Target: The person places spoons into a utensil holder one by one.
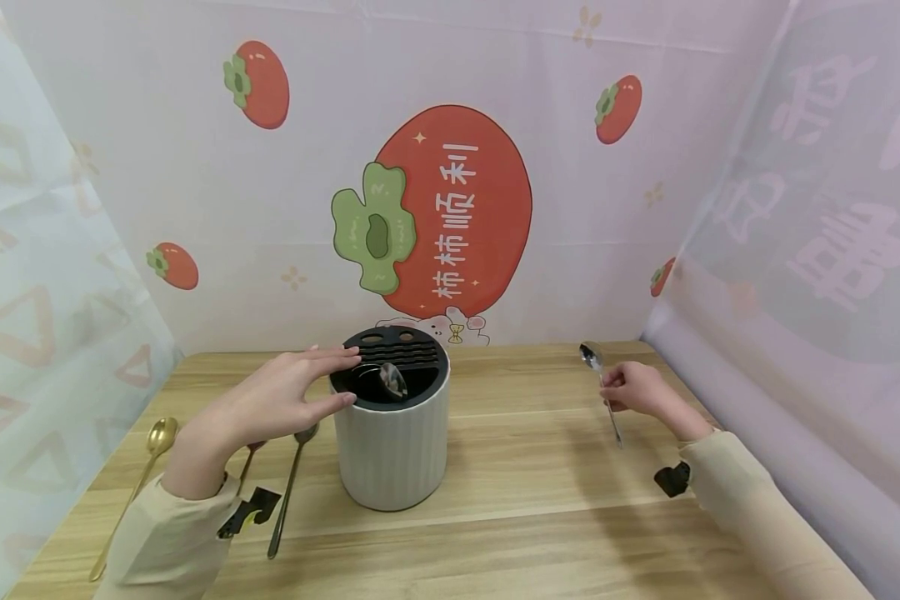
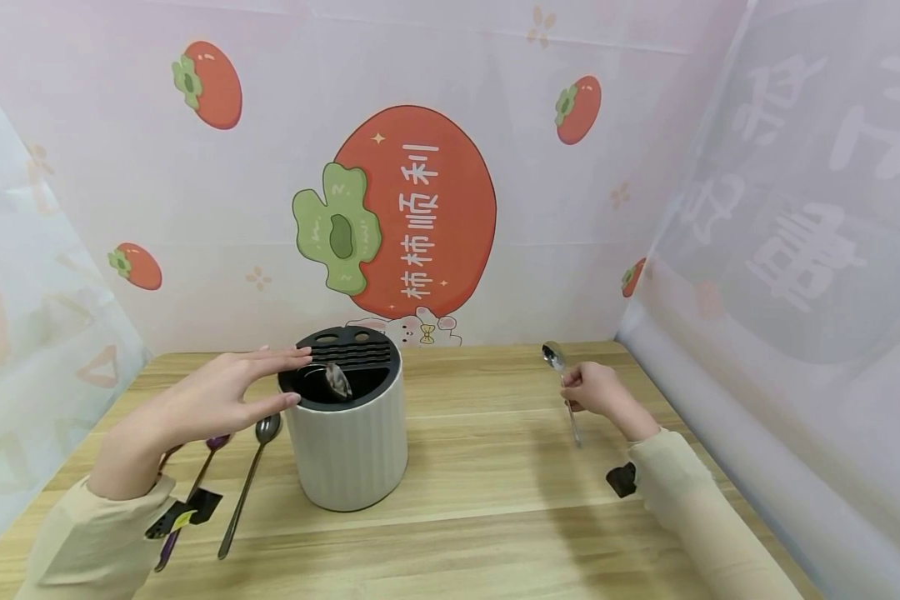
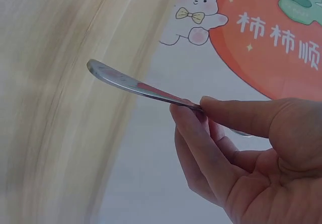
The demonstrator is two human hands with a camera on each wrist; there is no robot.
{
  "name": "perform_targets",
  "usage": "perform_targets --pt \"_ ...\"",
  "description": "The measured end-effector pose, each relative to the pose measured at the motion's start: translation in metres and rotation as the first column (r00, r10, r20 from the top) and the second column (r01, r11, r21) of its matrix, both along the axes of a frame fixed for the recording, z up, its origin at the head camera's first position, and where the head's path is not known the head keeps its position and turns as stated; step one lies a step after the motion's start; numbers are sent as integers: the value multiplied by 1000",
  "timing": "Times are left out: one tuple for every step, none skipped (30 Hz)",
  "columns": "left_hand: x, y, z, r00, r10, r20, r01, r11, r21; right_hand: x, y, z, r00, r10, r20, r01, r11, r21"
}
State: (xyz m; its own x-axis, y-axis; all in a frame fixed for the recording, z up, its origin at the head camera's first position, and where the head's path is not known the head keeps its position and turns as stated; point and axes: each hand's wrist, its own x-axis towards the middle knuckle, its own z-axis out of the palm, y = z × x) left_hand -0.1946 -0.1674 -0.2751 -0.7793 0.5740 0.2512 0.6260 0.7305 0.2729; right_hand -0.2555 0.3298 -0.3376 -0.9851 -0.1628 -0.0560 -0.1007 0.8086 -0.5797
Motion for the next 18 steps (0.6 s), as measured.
perform_targets --pt "0 0 0 1000 1 0 -1 1000 0 0 -1 1 1000 0 2 0 1000 -5" --pt "0 0 0 1000 1 -1 -1 1000 -1 1 -3 2 1000 3 3 -3 1000 -7" --pt "0 0 0 1000 1 -2 -1 1000 -1 1 -4 3 1000 4 4 -4 1000 -11" --pt "0 0 0 1000 1 -2 -1 1000 -1 2 -5 4 1000 5 4 -5 1000 -15" --pt "0 0 0 1000 1 -4 -1 1000 -2 2 -6 4 1000 9 1 -9 1000 -16" --pt "0 0 0 1000 1 -5 -1 1000 -3 2 -8 5 1000 10 -4 -10 1000 -15" --pt "-1 0 0 1000 1 -6 -1 1000 -3 2 -9 5 1000 11 -10 -11 1000 -15" --pt "-1 0 0 1000 1 -5 -1 1000 -3 2 -10 6 1000 12 -16 -12 1000 -14" --pt "0 0 0 1000 1 -4 -1 1000 -3 2 -11 6 1000 11 -23 -11 1000 -16" --pt "0 0 0 1000 2 -4 -2 1000 -3 2 -13 7 999 12 -32 -12 1000 -15" --pt "0 0 0 1000 2 -3 -2 1000 -3 2 -14 7 999 12 -40 -12 1000 -12" --pt "0 0 0 1000 3 -1 -3 1000 -3 2 -15 8 999 10 -46 -11 1000 -11" --pt "0 0 1 1000 4 0 -4 1000 -2 2 -17 9 999 8 -46 -9 1000 -15" --pt "0 1 1 1000 5 1 -5 1000 -2 2 -18 9 999 12 -48 -12 1000 -15" --pt "0 1 1 1000 5 2 -5 1000 -1 2 -20 10 999 14 -50 -15 1000 -15" --pt "0 1 1 1000 6 2 -6 1000 0 2 -21 11 999 15 -50 -16 1000 -16" --pt "1 1 1 1000 6 2 -6 1000 0 1 -22 11 999 14 -48 -15 1000 -18" --pt "1 0 1 1000 6 1 -6 1000 0 1 -23 11 999 15 -48 -16 1000 -22"
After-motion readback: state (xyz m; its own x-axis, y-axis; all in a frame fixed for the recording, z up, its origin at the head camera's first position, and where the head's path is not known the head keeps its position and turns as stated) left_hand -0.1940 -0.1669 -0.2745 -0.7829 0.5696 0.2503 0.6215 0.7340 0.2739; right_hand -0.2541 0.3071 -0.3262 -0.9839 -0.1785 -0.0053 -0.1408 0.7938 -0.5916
